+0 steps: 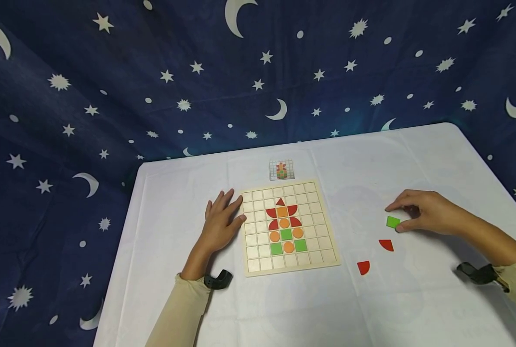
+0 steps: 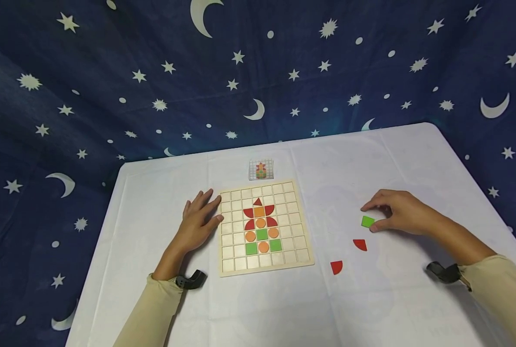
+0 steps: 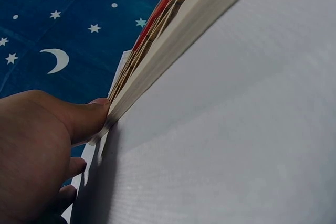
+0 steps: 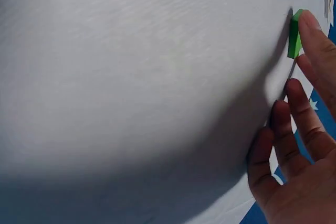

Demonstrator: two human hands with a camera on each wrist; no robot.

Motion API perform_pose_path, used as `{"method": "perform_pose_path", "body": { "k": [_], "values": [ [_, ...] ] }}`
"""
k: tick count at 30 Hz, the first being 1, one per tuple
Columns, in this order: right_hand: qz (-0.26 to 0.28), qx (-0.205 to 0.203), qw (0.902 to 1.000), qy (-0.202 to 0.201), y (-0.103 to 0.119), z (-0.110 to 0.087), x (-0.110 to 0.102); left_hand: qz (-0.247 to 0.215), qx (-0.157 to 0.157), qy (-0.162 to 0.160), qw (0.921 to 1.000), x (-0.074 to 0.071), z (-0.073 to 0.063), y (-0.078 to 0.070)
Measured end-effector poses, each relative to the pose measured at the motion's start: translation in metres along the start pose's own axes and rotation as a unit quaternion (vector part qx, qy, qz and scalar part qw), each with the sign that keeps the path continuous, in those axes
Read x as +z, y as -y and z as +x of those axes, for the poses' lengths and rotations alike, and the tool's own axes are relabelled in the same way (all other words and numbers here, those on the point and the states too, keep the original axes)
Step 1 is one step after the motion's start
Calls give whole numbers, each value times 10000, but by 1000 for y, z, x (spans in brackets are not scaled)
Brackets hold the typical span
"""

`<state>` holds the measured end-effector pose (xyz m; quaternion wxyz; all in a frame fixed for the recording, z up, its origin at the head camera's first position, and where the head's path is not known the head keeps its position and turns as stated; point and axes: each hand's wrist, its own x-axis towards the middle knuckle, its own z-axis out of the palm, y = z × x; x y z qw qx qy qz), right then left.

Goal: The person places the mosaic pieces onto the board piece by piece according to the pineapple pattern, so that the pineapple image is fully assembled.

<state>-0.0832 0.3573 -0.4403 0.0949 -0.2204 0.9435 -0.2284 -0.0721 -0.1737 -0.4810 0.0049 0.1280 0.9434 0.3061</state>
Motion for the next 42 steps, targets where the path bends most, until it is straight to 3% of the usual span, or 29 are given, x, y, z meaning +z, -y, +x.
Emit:
{"method": "perform_pose_path", "body": {
  "k": [7, 17, 20, 24, 30, 37, 42],
  "values": [
    [121, -276, 9992, -260, -5, -4, 5, 28, 22, -25, 10000, 1, 0, 1],
    [237, -349, 9984, -389, 6, -3, 10, 63, -2, -13, 10000, 0, 0, -1],
    [497, -278, 9975, -424, 13, 0, 11, 70, -10, 3, 10000, -1, 0, -1],
    [1144, -131, 9930, -248, 33, 7, 12, 68, -13, 24, 10000, 0, 0, -1],
    [2186, -176, 9754, 211, 78, 26, 20, 61, -21, 17, 10000, 0, 0, 0],
    [2515, -89, 9614, 1111, 131, 50, 54, 28, -34, 28, 10000, 0, 0, 0],
    [2637, -394, 9569, 1148, 162, 59, 82, 60, -47, 31, 10000, 1, 0, 1]
  ]
}}
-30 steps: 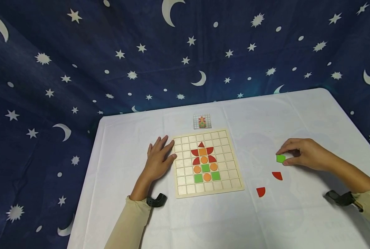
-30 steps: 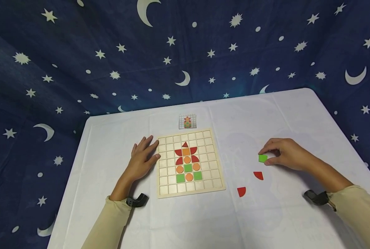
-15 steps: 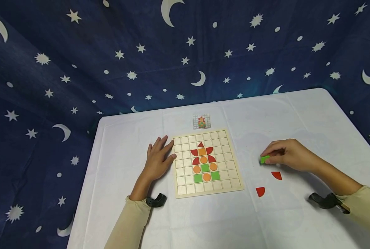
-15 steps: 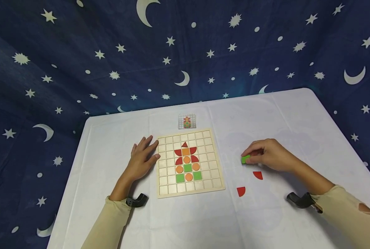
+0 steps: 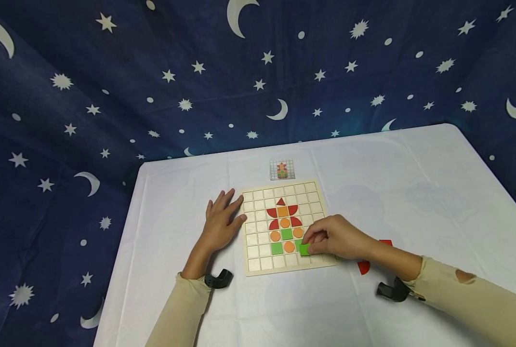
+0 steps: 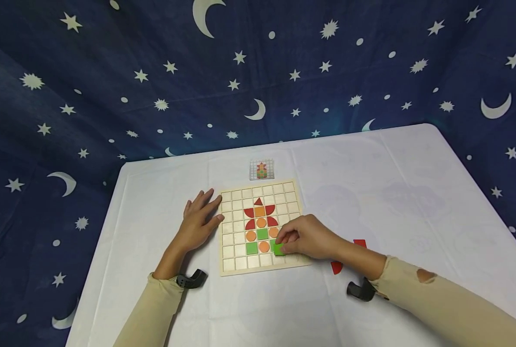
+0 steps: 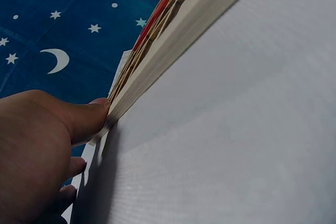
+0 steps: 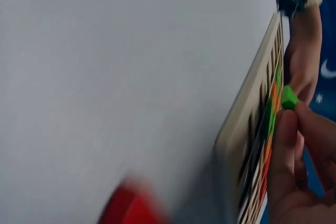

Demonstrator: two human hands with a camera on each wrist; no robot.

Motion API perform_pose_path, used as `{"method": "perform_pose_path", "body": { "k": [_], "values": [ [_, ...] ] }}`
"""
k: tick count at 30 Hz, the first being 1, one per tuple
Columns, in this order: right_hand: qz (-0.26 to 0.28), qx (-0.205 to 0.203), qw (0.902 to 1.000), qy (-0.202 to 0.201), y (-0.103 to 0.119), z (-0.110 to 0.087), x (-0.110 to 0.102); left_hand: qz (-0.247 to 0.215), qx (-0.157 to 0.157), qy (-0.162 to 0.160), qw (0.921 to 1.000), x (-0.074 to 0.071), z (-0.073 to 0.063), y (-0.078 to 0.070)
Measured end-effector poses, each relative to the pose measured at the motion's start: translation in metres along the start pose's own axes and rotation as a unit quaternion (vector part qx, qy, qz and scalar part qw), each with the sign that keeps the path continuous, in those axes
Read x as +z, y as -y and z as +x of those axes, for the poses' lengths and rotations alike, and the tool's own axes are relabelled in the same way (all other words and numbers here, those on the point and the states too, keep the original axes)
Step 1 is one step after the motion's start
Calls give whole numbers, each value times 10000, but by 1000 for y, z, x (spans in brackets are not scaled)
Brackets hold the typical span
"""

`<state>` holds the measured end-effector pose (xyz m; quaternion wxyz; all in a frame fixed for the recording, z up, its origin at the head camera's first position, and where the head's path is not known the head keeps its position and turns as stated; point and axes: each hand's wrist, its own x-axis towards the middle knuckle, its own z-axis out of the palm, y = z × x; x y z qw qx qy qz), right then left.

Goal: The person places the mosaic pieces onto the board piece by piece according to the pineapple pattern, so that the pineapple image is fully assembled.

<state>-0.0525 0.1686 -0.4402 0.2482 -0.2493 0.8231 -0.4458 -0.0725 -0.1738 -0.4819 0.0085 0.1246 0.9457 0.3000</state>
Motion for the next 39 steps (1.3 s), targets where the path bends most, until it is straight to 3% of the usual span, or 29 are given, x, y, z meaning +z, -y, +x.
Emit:
{"method": "perform_pose_path", "body": {
  "k": [5, 12, 27, 39],
  "values": [
    [64, -335, 9994, -62, 9, 10, 20, 1, -2, 1, 10000, 0, 0, -1],
    [-147, -361, 9991, -154, 14, 14, 33, -45, 31, -38, 10000, -1, 0, 0],
    [-1437, -788, 9858, -353, 19, 16, 40, -25, 53, -69, 10000, 0, 0, 0],
    [-1779, -722, 9810, -279, 17, 13, 36, 3, 15, -17, 10000, 0, 0, -1]
  ]
}}
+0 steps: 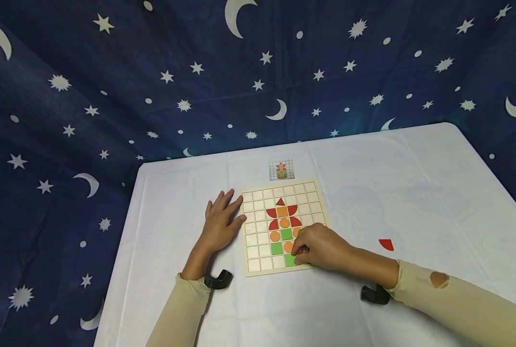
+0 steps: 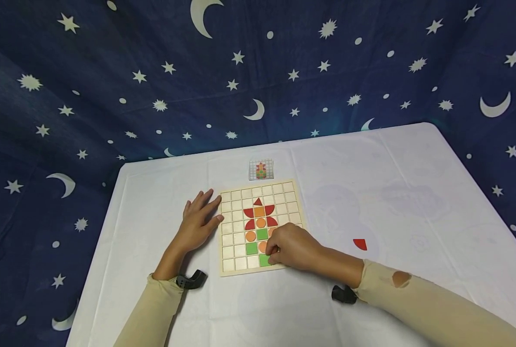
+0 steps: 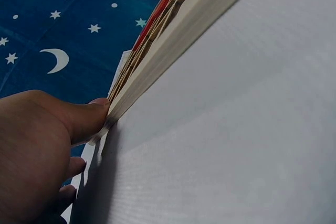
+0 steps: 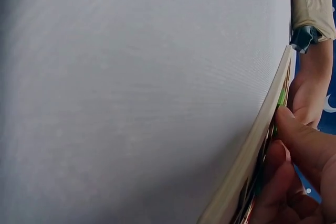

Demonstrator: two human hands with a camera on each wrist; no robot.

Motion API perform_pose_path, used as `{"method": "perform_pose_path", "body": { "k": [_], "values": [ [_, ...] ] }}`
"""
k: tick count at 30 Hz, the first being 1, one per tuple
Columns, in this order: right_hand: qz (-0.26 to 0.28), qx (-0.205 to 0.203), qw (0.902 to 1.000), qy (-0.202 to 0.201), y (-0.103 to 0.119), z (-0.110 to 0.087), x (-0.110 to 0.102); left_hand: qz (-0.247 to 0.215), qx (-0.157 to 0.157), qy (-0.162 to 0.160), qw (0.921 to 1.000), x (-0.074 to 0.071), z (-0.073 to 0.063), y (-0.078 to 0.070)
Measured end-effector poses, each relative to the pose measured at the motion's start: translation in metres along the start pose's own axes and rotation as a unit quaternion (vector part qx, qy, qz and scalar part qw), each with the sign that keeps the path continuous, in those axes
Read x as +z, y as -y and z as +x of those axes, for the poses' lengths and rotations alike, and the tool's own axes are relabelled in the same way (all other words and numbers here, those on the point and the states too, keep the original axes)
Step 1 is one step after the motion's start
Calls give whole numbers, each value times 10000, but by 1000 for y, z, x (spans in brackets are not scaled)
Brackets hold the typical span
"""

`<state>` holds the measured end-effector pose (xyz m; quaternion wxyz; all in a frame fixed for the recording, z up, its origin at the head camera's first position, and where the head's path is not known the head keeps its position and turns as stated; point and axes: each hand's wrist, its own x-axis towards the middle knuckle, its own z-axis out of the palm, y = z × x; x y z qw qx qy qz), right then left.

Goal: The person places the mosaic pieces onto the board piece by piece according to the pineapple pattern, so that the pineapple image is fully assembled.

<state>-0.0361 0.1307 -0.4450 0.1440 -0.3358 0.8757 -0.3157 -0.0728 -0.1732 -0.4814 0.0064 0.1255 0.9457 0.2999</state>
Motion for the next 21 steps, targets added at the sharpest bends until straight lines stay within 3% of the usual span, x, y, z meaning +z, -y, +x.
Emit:
{"method": "perform_pose_path", "body": {
  "k": [6, 12, 21],
  "values": [
    [551, -110, 9984, 100, -8, -6, -11, 7, 11, -5, 10000, 0, 0, 0],
    [888, 15, 9960, 46, -29, -23, -45, 20, 5, 0, 10000, 0, 0, 0],
    [474, 305, 9983, 169, -82, -76, -94, 21, 17, 16, 10000, 0, 0, 0]
  ]
}}
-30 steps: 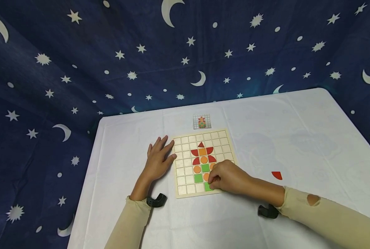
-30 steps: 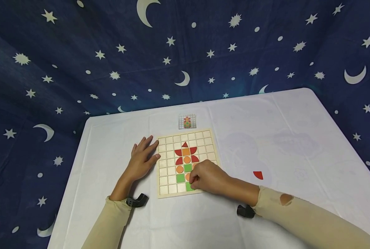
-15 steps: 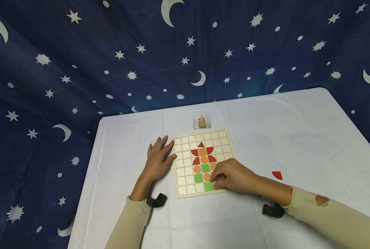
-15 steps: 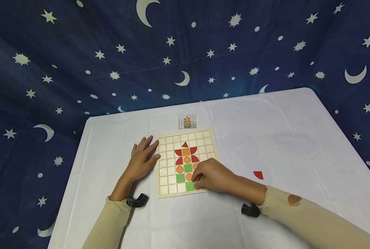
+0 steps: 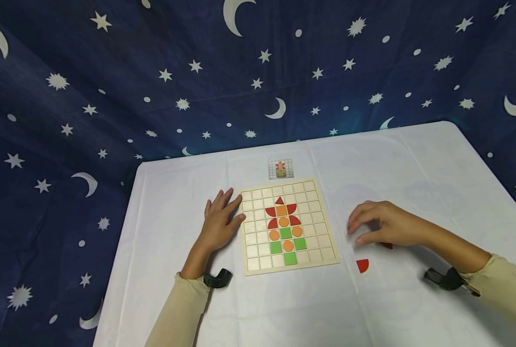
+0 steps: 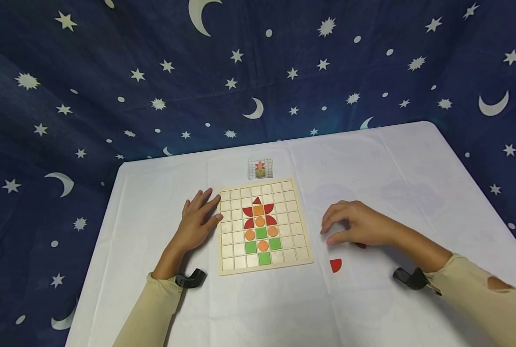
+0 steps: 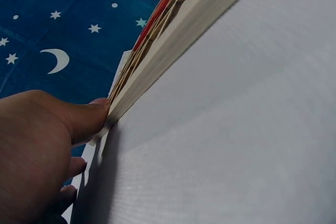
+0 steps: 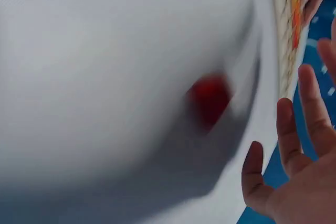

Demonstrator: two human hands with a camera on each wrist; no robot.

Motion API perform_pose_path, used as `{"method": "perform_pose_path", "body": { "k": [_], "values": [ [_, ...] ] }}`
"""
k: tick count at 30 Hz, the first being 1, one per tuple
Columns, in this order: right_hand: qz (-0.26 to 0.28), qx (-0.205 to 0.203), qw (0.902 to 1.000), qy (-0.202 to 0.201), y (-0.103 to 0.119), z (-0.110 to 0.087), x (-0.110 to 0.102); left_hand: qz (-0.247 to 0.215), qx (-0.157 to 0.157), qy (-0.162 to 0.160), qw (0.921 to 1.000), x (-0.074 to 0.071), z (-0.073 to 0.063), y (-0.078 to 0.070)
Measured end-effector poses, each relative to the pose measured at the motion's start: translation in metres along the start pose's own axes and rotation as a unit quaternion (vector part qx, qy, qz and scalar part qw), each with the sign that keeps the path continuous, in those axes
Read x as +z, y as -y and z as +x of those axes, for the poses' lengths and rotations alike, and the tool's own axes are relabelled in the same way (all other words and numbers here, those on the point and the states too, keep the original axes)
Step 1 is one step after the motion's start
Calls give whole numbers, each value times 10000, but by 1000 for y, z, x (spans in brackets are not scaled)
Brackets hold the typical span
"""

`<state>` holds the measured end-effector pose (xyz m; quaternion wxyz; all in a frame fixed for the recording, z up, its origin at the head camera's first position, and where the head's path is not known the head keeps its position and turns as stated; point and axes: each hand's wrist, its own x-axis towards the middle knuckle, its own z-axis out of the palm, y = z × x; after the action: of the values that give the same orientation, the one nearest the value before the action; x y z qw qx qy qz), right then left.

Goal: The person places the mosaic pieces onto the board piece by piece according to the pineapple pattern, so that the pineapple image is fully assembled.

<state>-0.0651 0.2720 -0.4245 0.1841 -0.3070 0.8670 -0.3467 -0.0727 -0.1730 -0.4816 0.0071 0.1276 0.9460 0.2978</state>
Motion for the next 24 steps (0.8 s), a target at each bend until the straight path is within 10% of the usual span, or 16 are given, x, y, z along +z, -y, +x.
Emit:
{"method": "perform_pose_path", "body": {
  "k": [24],
  "values": [
    [-834, -433, 9950, -350, -53, -35, -14, -135, 37, 11, 9999, -2, 0, 0]
  ]
}}
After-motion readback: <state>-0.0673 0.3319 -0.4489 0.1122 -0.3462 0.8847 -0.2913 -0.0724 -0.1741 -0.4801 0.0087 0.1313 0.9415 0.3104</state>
